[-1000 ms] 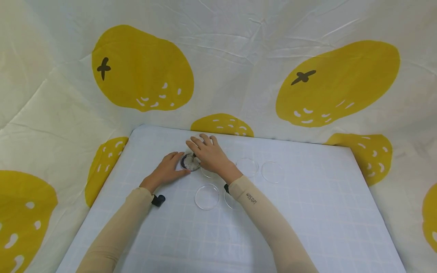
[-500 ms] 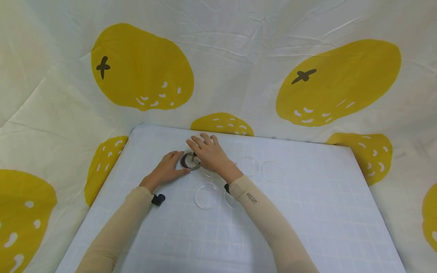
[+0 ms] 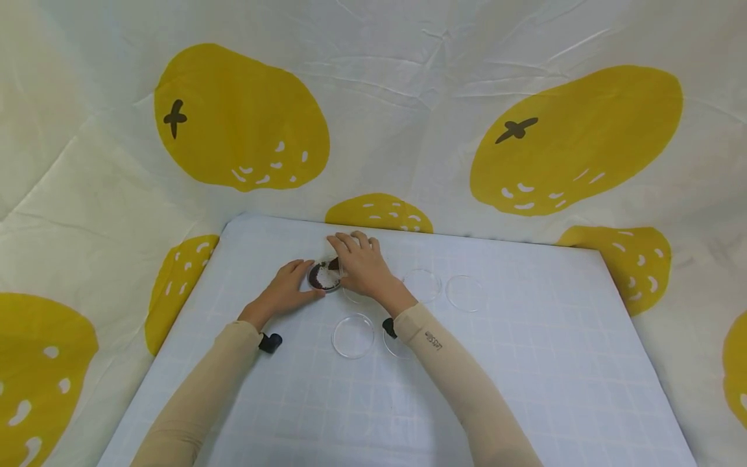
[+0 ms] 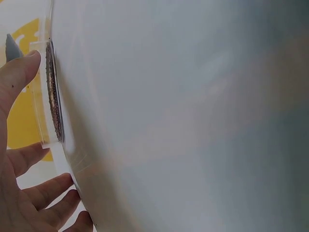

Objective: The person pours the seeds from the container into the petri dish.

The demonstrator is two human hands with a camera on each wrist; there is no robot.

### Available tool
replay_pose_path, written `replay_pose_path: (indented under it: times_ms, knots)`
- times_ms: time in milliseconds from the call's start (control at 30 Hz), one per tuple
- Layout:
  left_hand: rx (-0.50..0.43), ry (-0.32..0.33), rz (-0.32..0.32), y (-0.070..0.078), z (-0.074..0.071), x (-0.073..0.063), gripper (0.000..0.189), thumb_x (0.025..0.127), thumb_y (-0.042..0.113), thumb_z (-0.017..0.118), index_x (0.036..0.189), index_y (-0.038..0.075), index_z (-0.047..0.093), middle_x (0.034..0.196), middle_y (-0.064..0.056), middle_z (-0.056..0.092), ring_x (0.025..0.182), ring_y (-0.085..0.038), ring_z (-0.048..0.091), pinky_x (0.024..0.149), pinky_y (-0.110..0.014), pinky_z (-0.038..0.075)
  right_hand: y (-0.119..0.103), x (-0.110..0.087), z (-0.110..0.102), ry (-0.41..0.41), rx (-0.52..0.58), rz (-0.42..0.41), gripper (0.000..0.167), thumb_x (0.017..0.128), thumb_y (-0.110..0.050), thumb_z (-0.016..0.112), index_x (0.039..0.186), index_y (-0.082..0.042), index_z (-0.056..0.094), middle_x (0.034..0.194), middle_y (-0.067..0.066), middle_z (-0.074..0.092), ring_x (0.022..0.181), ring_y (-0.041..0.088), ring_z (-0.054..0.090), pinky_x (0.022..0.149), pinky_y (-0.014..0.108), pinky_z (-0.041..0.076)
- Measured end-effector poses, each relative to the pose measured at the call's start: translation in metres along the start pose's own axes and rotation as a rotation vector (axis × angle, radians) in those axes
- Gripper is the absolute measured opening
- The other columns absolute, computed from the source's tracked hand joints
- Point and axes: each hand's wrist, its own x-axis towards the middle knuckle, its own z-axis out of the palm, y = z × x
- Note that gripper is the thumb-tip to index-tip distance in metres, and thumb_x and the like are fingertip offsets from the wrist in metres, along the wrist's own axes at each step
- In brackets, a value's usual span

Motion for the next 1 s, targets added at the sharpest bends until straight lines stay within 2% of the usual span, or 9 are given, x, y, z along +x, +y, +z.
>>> replay_pose_path:
  times_ms: [300,533,867,1000]
  knots:
    - [-0.007,0.007,0.005,0.002,-0.002,-0.001,0.092,0.087,0.061,0.068,0.157,0.013,0.033,0.158,-0.023,0.028,0.144,-0.042,0.026,0.113,-0.059,0.029,0.006,-0.004,0.007,-0.002,0.108,0.098,0.095,0.079,-0.035,0.083,0.156,-0.014,0.031,0.155,0.008,0.038,0.136,0.037,0.034,0.1,0.058,0.037]
    - [-0.008,0.009,0.007,0.002,-0.001,-0.001,0.092,0.087,0.06,0.069,0.157,0.013,0.032,0.158,-0.023,0.027,0.144,-0.042,0.025,0.113,-0.059,0.028,0.009,-0.013,0.006,0.022,0.254,0.156,0.093,0.079,-0.035,0.082,0.155,-0.014,0.033,0.153,0.011,0.041,0.135,0.04,0.035,0.099,0.059,0.037]
    - [-0.004,0.01,-0.011,0.002,0.0,-0.001,0.092,0.087,0.061,0.069,0.157,0.015,0.032,0.159,-0.021,0.027,0.145,-0.041,0.024,0.114,-0.058,0.027,0.019,-0.025,0.008,0.051,0.444,0.245,0.093,0.078,-0.034,0.085,0.153,-0.01,0.037,0.153,0.01,0.042,0.13,0.038,0.04,0.106,0.061,0.033]
    - [-0.007,0.011,-0.01,0.002,0.0,-0.001,0.092,0.087,0.061,0.069,0.157,0.015,0.032,0.159,-0.021,0.027,0.145,-0.04,0.024,0.115,-0.057,0.026,0.023,-0.033,0.005,0.072,0.52,0.273,0.093,0.077,-0.033,0.086,0.153,-0.009,0.038,0.152,0.011,0.043,0.129,0.036,0.04,0.107,0.058,0.035]
